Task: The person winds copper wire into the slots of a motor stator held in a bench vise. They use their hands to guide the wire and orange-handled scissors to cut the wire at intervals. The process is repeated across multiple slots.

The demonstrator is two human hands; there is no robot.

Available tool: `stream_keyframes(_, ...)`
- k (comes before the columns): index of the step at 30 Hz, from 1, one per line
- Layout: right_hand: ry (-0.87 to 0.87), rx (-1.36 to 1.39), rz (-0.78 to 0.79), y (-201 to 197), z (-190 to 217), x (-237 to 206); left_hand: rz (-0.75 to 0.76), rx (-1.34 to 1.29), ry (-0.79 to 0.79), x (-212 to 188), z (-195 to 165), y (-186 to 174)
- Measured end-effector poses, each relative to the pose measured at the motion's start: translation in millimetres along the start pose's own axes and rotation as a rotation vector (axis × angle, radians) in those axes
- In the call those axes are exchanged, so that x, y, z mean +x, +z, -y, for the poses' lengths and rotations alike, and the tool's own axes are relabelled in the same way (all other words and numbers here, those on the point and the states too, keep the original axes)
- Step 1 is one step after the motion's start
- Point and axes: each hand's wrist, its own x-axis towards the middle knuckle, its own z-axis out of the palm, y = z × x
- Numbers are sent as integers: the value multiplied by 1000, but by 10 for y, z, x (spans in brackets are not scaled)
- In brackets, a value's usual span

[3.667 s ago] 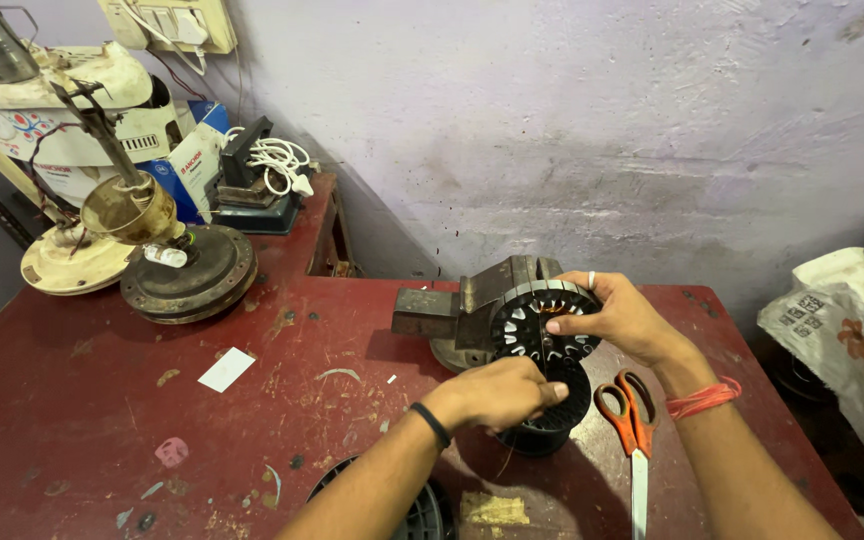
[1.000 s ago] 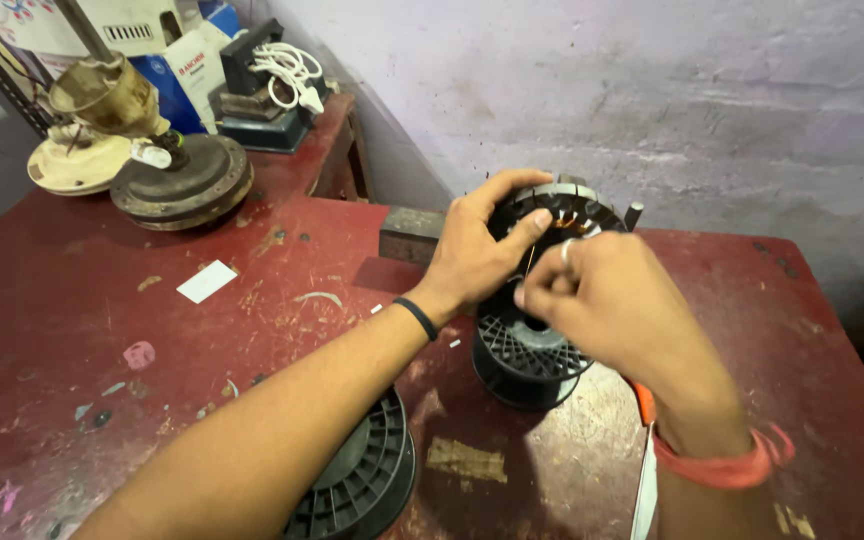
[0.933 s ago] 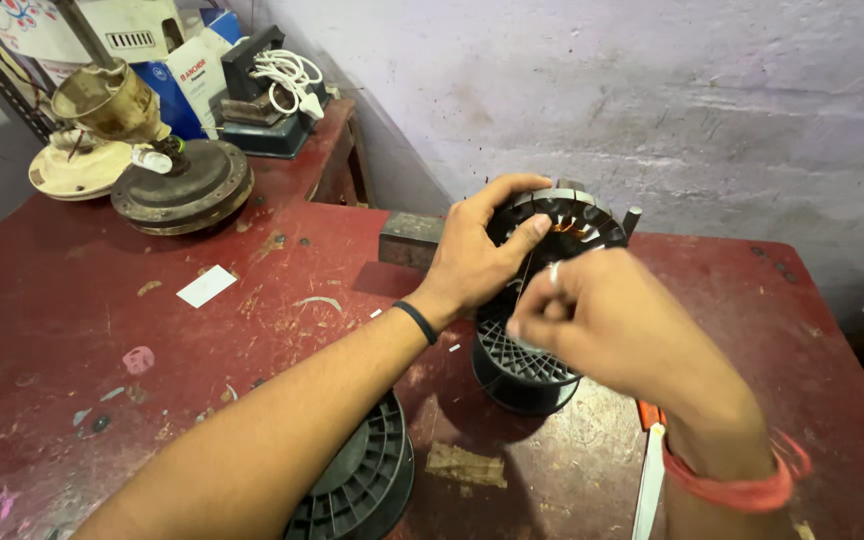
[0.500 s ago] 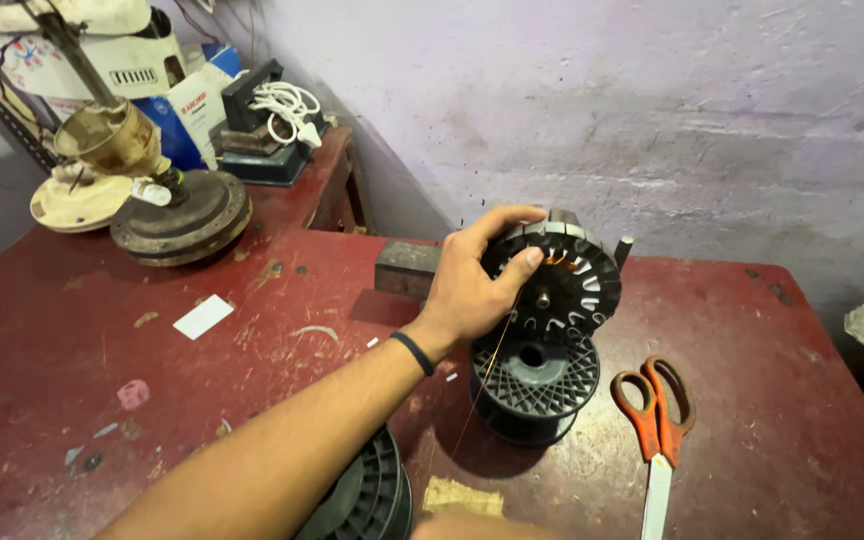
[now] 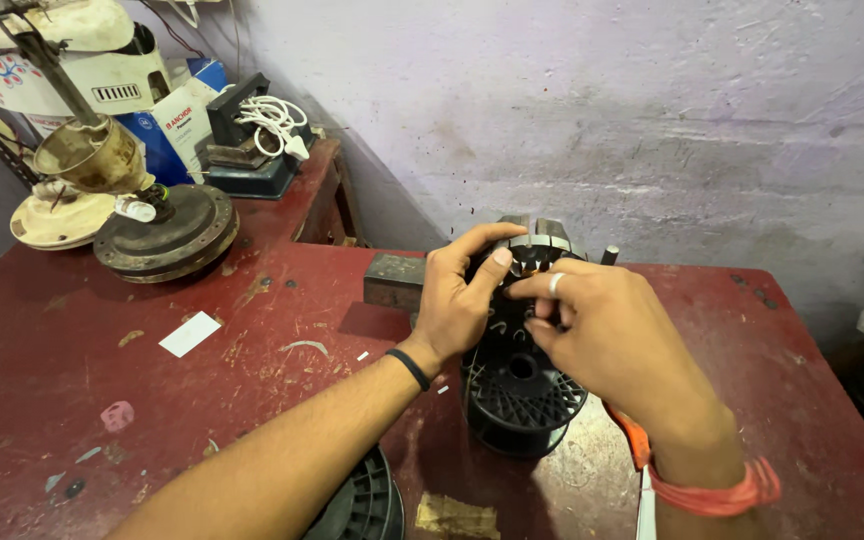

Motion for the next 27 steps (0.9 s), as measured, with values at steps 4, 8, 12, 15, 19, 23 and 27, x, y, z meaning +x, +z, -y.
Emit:
stream_keyframes(4, -22, 70, -90, 75, 56, 34, -33, 5, 45, -45, -2, 13)
stream_keyframes(8, -62, 46, -153, 72, 75, 63, -32, -18, 34, -53, -33, 18)
stream_keyframes(12, -90, -28, -192, 115, 8, 85, -119, 100, 121, -71, -126, 34)
stream_keyframes(15, -153, -32, -237, 132, -32, 94, -245, 344, 298, -44, -230, 27)
stream_keyframes(19, -149, -17, -195, 114, -83, 102, -101, 408, 85, 24, -396, -87)
stream_keyframes(23, -68, 57, -97, 36, -174, 99, 137, 439, 1, 80, -538, -145)
stream_keyframes(27, 133, 172, -47, -51, -245, 84, 344, 344, 29, 64, -599, -173)
